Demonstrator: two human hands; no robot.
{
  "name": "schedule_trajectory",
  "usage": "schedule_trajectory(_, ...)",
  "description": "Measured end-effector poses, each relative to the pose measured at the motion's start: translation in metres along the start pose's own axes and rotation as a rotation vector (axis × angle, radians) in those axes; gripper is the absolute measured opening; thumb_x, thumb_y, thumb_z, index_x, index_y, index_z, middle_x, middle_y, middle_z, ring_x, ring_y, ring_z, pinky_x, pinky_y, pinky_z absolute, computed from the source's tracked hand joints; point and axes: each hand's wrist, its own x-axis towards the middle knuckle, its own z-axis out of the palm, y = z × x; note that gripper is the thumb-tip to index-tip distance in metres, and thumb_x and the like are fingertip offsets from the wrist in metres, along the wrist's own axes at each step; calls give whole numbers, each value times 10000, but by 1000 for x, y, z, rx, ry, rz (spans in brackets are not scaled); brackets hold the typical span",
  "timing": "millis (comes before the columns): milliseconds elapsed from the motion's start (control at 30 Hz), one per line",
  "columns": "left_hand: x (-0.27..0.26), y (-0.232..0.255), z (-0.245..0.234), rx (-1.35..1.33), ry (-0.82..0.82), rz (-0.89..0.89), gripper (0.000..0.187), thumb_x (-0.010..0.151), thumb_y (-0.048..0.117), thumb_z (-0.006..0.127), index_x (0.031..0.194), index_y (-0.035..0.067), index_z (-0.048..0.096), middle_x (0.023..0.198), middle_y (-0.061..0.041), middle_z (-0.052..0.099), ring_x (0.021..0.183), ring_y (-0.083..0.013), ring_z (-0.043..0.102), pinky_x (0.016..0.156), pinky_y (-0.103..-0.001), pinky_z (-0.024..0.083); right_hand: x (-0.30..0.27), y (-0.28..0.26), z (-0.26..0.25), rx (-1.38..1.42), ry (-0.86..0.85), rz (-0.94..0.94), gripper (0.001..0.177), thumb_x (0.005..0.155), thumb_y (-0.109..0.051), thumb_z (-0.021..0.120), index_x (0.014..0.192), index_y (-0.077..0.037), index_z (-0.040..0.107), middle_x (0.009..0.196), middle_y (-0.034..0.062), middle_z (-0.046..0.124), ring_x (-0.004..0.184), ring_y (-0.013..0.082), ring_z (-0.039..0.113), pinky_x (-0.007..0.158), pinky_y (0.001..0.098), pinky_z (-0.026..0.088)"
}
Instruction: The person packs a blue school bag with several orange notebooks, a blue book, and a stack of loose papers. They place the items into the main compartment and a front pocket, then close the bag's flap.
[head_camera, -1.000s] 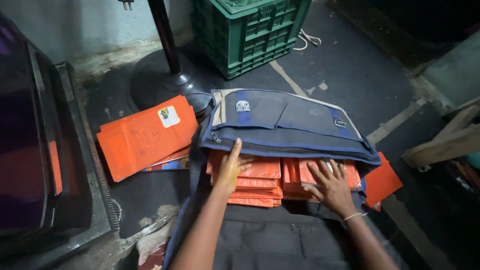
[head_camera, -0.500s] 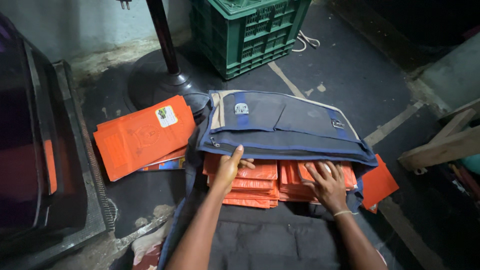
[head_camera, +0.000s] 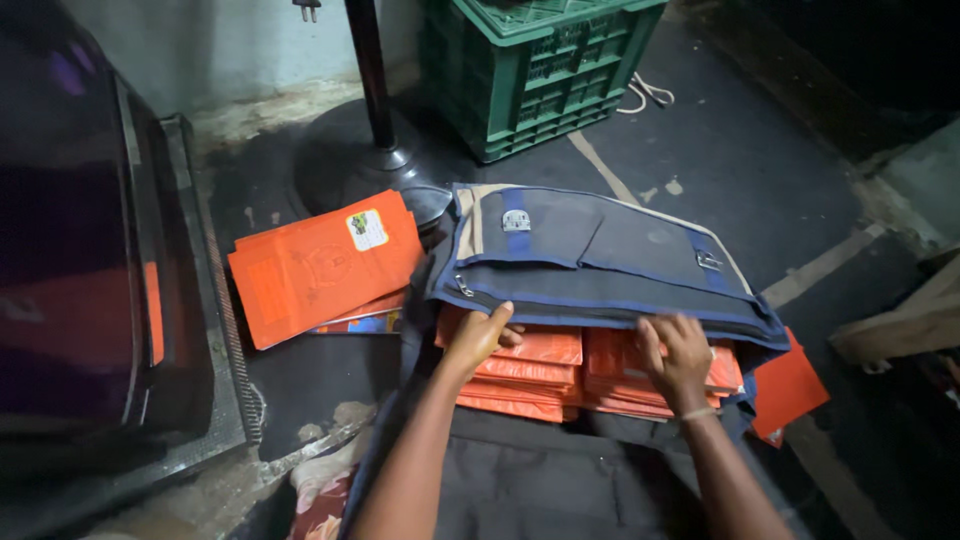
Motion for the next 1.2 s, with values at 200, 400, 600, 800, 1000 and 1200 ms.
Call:
schedule_trajectory(200,-24,30,-9,216,-79,-61,576,1018,507,483,977,-12,730,832,-123,745,627,-155,639,520,-286,502,88,-41,22,-252,-20,-23,688,928,-493,641,1482,-98,537,1578,243,406,1436,427,348,1124,604,213)
schedule_trajectory(400,-67,83,-57,-48,-387,196,469,1009,445,507,1082,41,734,1007,-87,780,865,-133,749,726,-257,604,73,-40,52,-281,-106,110,745,1001,-583,483,1567,-101,446,1649,205,348,1518,385,292,1209,646,113)
schedule_trajectory(600,11,-26,-160,-1212,506,445,364,1045,434,586,1143,87,633,922,-64,672,827,-208,678,782,-396,566,70,-42,55,-306,-82,103,751,1001,-583,492,1569,-94,457,1652,203,354,1516,380,301,1217,645,117)
schedule_trajectory(800,56,-88,-187,-1336,757,164,640,1016,436,566,1503,79,356,1338,-135,459,1187,-333,497,1028,-468,439,69,-46,54,-333,-83,105,730,1024,-576,476,1574,-98,457,1652,202,361,1519,377,303,1223,631,115)
schedule_trajectory(1000,75,-83,-192,-1293,762,16,769,1014,524,541,1566,61,273,1546,-165,399,1370,-383,466,1123,-483,361,70,-48,53,-336,-82,111,734,1012,-579,483,1569,-102,463,1651,194,369,1519,371,309,1231,619,115)
schedule_trajectory(1200,77,-98,-201,-1196,956,28,589,931,344,667,1395,41,468,1210,-255,662,1030,-422,693,836,-477,616,69,-46,55,-310,-64,114,723,1006,-573,496,1556,-105,474,1651,184,377,1517,370,319,1229,618,121)
